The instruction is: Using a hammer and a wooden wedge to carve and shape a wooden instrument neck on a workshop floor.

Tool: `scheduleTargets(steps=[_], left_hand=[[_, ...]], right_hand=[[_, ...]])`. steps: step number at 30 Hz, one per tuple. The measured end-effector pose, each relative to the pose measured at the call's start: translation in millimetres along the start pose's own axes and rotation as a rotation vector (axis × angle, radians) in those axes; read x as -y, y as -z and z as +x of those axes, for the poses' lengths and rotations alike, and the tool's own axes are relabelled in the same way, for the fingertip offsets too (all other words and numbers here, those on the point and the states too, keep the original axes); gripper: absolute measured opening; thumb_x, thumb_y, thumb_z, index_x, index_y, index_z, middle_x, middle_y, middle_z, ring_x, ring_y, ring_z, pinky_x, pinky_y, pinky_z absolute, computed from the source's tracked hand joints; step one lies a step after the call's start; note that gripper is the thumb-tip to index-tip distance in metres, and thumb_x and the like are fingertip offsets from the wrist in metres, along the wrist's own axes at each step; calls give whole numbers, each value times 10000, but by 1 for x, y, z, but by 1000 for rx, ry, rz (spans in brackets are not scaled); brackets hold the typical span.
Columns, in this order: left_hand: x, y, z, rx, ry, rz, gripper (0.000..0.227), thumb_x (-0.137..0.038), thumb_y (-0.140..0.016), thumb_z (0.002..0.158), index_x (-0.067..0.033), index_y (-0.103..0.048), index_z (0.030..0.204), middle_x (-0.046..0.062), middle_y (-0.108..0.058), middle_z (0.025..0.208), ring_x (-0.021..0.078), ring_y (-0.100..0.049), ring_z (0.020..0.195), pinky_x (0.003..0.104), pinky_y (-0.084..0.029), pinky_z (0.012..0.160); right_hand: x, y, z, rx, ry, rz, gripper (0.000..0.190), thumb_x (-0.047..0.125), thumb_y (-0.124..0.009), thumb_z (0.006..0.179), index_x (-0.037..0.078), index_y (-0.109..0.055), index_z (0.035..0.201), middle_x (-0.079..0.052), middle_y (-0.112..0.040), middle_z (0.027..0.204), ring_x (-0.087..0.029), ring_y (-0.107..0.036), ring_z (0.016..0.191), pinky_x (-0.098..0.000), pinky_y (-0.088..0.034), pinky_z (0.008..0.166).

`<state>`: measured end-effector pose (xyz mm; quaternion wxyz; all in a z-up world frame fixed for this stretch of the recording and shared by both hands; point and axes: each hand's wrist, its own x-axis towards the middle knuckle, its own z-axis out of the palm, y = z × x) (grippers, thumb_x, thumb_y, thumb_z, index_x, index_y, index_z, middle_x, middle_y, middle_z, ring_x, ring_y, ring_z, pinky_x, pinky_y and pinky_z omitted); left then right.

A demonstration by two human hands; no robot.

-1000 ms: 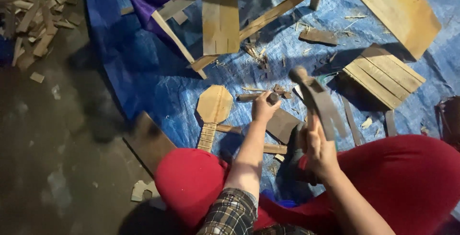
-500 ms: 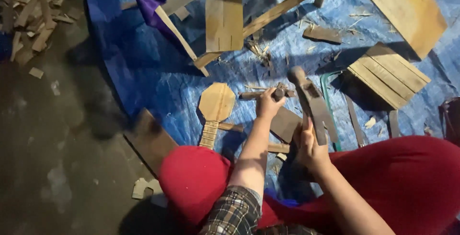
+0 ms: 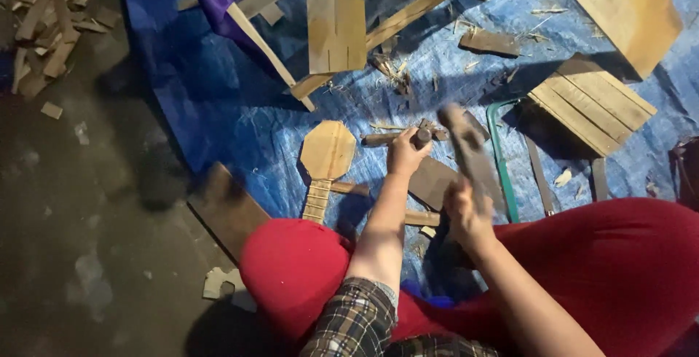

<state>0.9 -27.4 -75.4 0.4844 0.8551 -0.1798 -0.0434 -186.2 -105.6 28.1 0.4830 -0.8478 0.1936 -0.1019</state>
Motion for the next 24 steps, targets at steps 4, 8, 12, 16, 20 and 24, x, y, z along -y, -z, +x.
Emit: scheduleTargets(steps=[4,8,12,16,20,24], left_hand=[[-24,13,-1,85,110,40,193,-211,-724,811,-122,-708,981,118,-730,976,379,-726,981,512,-605,859],[-10,7,-6,45,87,66,292,-284,-776,775,-153,-689,1021,86,-712,1001,345,-720,1014,491,-593,881],[4,-1,2,-2,445,84,551,-489,-818,699,-263,-725,1193,-10,-725,1151,210,-689,1174,407,-564,1019],[54,4,4,-159,592,-81,418,-311,-721,816,-39,-759,1132,204,-757,1110,375,-684,1167,542,-540,1015],[103,17,4,-518,946,-364,512,-407,-794,665,-78,-779,1057,118,-775,970,279,-750,1015,425,-594,879],[132,2,5,-644,944,-202,499,-409,-806,627,-124,-785,1036,99,-786,975,298,-749,1047,435,-577,916]], right_hand=[[-39,-25,13,133,-268,-39,480,603,-355,1084,255,-650,936,-34,-709,656,-334,-735,764,-467,-573,758],[-1,-4,0,53,-120,115,461,488,-325,1087,208,-626,877,2,-661,535,-253,-710,582,-390,-552,575],[29,12,0,10,-35,282,558,423,-250,1123,146,-597,785,-40,-604,447,-235,-633,440,-354,-530,484],[32,23,-3,-18,-42,315,553,415,-234,1129,121,-581,814,-40,-576,429,-217,-607,418,-354,-506,462],[40,33,4,-56,54,325,553,425,-247,1131,143,-587,799,-15,-605,442,-189,-604,390,-323,-497,437],[50,37,8,-53,95,407,579,424,-250,1126,121,-592,770,-24,-603,469,-181,-582,367,-287,-483,402]])
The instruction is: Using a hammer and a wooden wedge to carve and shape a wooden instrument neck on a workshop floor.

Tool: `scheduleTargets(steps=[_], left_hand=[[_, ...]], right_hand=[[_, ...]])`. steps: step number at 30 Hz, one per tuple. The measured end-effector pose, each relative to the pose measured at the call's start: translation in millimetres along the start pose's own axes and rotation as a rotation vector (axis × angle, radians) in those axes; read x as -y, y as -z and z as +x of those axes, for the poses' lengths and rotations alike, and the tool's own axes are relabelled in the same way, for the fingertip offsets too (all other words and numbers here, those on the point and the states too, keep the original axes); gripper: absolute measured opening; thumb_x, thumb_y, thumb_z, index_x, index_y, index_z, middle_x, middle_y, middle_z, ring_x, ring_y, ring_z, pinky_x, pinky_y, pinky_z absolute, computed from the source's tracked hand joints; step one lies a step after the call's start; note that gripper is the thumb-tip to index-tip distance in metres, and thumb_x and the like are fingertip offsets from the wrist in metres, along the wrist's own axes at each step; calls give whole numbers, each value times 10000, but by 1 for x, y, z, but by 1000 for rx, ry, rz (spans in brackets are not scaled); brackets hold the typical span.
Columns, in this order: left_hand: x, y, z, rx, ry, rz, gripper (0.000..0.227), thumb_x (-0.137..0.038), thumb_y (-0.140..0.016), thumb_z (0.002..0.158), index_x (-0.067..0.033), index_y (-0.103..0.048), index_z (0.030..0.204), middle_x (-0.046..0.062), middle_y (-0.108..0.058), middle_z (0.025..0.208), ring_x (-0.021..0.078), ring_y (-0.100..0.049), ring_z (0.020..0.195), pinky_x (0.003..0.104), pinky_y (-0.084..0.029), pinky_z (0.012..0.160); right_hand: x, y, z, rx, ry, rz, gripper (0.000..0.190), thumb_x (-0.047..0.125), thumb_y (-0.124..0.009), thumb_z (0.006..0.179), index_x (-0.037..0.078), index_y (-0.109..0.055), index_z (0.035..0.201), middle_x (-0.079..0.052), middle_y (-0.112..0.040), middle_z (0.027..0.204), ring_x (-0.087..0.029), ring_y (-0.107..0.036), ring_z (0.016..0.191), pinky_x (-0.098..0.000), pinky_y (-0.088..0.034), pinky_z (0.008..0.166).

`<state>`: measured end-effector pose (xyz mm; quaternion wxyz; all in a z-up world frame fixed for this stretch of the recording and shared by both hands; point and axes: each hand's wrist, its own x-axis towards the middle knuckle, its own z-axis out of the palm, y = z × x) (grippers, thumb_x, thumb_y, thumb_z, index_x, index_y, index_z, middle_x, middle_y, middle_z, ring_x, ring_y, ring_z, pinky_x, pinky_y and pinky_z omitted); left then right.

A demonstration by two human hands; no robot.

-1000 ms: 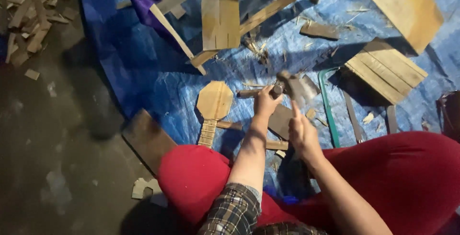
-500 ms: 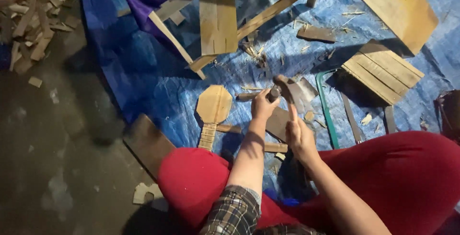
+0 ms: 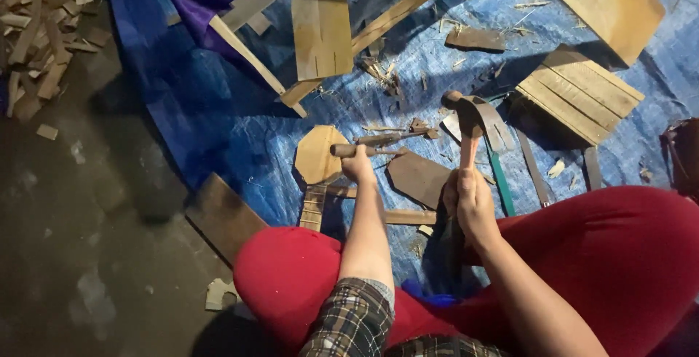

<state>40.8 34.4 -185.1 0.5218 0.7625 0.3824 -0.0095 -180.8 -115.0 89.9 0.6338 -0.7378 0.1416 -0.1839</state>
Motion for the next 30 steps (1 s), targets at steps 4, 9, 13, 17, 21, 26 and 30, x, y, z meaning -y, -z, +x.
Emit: scheduleTargets(steps=[4,9,13,17,21,26,30], left_hand=[[-43,5,-54,48,-320,87,378,-371,-797,693,-61,-807,909,182,-781,901,367,-751,975,485,-574,854],[-40,-14,-61,65,-755,82,425,-256,-926,637,-51,-722,949,164,-739,895,374,-725,939,500,-598,842],[-15,-23,-55,50,-837,130,499,-333,-925,620,-42,-717,968,170,-735,881,397,-724,921,495,-595,831],[-4,-27,-55,39,-952,152,492,-326,-934,599,-83,-737,980,158,-735,828,380,-740,847,475,-614,754],[7,-30,-52,62,-1009,200,468,-355,-937,597,-73,-722,903,155,-731,807,386,-742,826,481,-616,715],[-12,-18,-69,117,-864,227,534,-421,-920,638,-58,-711,968,206,-749,896,420,-751,895,521,-618,789],[-21,-12,-76,146,-821,253,541,-424,-913,646,-55,-711,986,218,-753,954,427,-749,949,539,-616,828]], right_hand=[[4,-1,2,8,-19,51,566,445,-253,1129,116,-583,808,-22,-536,490,-179,-539,367,-306,-471,410],[-13,-1,-3,-19,-5,-42,525,386,-260,1138,96,-578,836,-51,-581,498,-219,-588,388,-343,-478,408],[-5,0,1,9,18,45,496,361,-270,1139,109,-577,843,-26,-549,505,-180,-575,361,-300,-479,399],[-9,0,-1,-7,14,79,495,350,-252,1146,92,-557,854,-16,-541,505,-171,-547,361,-293,-469,397],[-17,1,0,25,7,102,503,377,-260,1136,95,-575,862,-37,-564,520,-200,-596,363,-309,-490,386],[-11,0,-1,18,-23,69,488,324,-258,1149,75,-564,862,-28,-540,515,-189,-571,371,-299,-475,393],[-5,0,-2,17,-48,72,480,334,-287,1138,76,-586,864,-45,-575,517,-215,-607,378,-313,-495,394]])
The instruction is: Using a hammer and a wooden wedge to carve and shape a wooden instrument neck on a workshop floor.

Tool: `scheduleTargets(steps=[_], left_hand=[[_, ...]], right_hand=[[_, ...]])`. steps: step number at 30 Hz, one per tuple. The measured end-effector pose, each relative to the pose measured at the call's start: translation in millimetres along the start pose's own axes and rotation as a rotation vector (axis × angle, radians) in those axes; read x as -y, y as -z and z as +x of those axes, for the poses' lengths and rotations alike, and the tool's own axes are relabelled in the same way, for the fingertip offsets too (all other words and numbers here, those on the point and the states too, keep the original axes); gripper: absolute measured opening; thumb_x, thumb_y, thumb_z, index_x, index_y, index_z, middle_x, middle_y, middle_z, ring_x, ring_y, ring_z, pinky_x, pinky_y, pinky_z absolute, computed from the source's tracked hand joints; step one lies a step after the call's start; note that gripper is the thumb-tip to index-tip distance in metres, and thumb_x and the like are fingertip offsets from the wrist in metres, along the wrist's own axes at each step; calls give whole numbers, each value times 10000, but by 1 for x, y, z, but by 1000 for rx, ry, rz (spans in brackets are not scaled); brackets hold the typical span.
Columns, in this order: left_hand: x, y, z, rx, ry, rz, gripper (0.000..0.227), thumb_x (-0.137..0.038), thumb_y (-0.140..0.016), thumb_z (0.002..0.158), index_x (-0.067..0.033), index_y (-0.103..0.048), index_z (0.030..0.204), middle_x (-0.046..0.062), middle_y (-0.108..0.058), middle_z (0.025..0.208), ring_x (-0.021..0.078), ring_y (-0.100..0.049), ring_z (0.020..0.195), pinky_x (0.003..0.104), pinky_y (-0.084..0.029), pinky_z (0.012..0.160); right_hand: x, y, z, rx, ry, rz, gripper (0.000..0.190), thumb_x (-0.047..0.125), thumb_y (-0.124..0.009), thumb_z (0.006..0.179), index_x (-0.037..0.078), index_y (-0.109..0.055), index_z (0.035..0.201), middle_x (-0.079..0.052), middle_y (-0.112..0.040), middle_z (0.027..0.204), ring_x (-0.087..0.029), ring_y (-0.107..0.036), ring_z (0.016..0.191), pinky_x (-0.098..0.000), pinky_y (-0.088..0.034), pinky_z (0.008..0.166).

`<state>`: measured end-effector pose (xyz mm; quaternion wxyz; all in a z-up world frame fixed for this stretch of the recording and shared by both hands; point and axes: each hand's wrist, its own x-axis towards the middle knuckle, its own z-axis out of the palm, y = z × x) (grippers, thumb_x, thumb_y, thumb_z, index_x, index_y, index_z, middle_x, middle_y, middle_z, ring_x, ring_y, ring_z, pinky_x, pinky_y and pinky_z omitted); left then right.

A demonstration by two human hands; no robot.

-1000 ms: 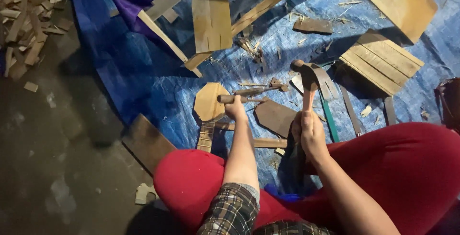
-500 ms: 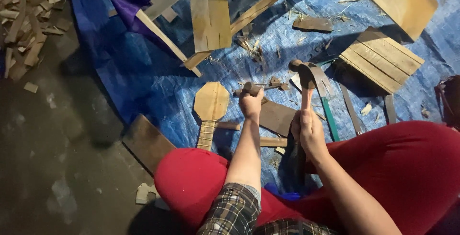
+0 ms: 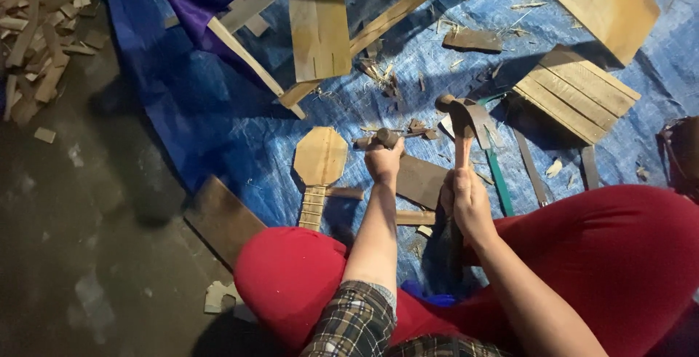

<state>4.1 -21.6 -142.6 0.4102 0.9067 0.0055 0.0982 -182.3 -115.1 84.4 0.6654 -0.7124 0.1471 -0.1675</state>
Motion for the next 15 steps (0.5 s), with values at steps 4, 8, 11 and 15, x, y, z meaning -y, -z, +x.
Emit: scheduleTargets(steps=[4,8,11,15], left_hand=[[-7,8,1,20,-17,4,589,-421,-911,663,-37,-708,1062,267,-737,1063,458,-722,1054,578,-597,873],[-16,16,-2,36,3,-21,534,-372,-917,656,-52,-713,1032,218,-754,1003,427,-741,1000,533,-610,852],[-6,1,-1,44,39,-72,541,-378,-926,637,-64,-724,1029,208,-766,998,407,-746,1005,517,-610,866],[-10,-13,-4,-15,102,-103,608,-420,-925,587,-119,-704,1067,156,-783,939,369,-766,935,501,-616,850]], right_hand=[[-5,-2,0,-23,15,-44,472,299,-273,1150,56,-564,869,-64,-554,517,-219,-597,391,-324,-478,385],[-13,-2,-1,-52,0,-94,481,313,-281,1148,68,-605,889,-65,-595,568,-223,-619,411,-320,-482,399],[-56,8,-1,-64,101,-205,426,208,-296,1143,-66,-578,979,-254,-581,657,-403,-609,560,-445,-457,466],[-198,17,-6,-162,724,-1371,273,0,-357,1080,-127,-547,1228,-239,-590,894,-367,-577,764,-432,-498,684]])
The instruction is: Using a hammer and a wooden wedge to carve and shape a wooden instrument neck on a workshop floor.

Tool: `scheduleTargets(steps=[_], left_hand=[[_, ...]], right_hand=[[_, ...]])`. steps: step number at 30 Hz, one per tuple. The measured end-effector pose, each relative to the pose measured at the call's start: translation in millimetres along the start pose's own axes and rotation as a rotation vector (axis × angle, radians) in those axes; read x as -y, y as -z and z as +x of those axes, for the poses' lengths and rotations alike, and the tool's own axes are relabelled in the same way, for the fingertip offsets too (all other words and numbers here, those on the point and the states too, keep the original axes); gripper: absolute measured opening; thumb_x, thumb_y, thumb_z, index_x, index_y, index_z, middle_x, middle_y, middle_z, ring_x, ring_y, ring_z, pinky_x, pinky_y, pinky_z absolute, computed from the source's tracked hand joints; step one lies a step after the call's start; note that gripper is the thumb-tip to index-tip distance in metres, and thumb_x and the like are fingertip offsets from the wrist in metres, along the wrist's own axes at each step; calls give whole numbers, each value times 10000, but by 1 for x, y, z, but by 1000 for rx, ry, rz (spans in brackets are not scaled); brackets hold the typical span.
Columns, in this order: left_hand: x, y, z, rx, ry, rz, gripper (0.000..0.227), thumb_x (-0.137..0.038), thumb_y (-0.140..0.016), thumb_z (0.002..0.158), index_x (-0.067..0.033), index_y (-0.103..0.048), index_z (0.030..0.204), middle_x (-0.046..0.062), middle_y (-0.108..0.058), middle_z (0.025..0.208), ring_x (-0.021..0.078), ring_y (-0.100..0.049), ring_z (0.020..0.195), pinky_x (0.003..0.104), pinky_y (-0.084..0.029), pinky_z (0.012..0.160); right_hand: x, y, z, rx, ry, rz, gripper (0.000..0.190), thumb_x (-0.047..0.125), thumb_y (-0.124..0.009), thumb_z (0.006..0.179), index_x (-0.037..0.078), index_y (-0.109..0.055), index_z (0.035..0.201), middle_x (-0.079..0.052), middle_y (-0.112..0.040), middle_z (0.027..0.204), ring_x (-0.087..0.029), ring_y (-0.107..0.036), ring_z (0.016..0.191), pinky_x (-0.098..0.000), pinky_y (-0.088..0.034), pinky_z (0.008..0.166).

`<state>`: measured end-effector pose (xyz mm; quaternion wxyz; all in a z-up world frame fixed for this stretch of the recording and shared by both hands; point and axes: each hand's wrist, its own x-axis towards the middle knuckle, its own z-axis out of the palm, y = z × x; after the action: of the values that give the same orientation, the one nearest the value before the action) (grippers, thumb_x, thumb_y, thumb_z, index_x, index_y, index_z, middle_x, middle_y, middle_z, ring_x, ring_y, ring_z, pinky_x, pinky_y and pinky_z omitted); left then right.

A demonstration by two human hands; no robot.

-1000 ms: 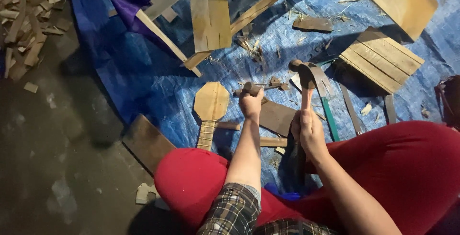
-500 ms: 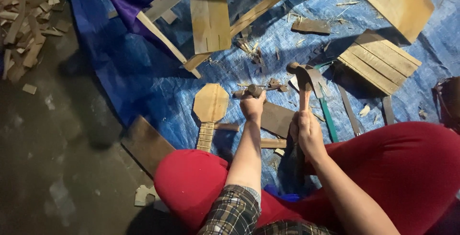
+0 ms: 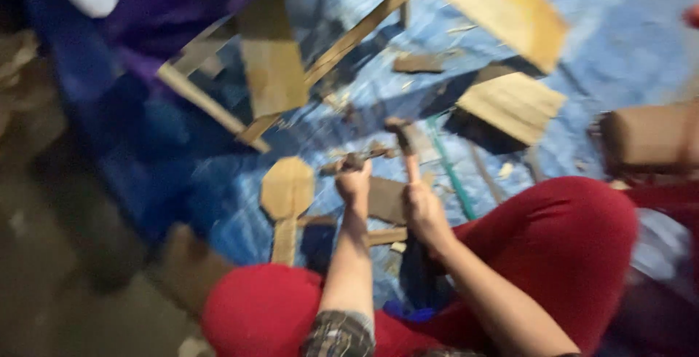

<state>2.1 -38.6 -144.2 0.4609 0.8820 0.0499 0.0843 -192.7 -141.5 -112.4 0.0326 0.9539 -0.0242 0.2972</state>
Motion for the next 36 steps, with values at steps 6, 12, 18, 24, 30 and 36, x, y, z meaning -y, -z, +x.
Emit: scheduleTargets(steps=[6,12,18,24,30,36], left_hand=[[-19,19,-4,6,-101,62,631,-383,-945,560,-118,-708,1082,152,-772,979,400,-754,933,515,-614,849],[-16,7,-2,72,-15,-15,558,-365,-944,608,-128,-716,1059,140,-790,926,366,-766,937,501,-613,845],[-36,29,-11,100,-58,42,542,-337,-920,606,-165,-712,1076,114,-789,985,362,-763,964,493,-614,871],[-55,31,-4,195,-209,274,198,-285,-848,691,-162,-771,825,47,-796,923,328,-781,862,469,-642,796],[-44,41,-1,199,-212,87,408,-364,-872,643,-201,-705,979,45,-725,942,327,-753,934,483,-635,819],[-42,37,1,179,-258,84,394,-409,-858,635,-221,-667,925,31,-668,881,326,-747,896,498,-642,787]], right_hand=[[18,111,87,252,-820,1046,430,522,-385,1055,262,-719,984,55,-717,638,-183,-726,608,-338,-582,585],[5,162,121,197,-633,1069,494,368,-367,1070,15,-603,1324,-291,-652,653,-493,-619,595,-567,-464,539],[20,189,131,89,-456,1188,662,399,-282,1006,20,-512,1498,-60,-577,503,-192,-600,416,-308,-510,434],[15,41,64,679,-709,863,500,623,-343,1072,233,-618,925,-18,-711,663,-324,-737,750,-473,-572,731],[34,177,149,437,-769,1047,439,435,-388,1076,74,-636,1044,-202,-696,692,-369,-685,677,-489,-542,687],[29,129,111,362,-621,988,437,371,-359,1062,73,-562,1309,-208,-677,633,-410,-686,664,-519,-527,648]])
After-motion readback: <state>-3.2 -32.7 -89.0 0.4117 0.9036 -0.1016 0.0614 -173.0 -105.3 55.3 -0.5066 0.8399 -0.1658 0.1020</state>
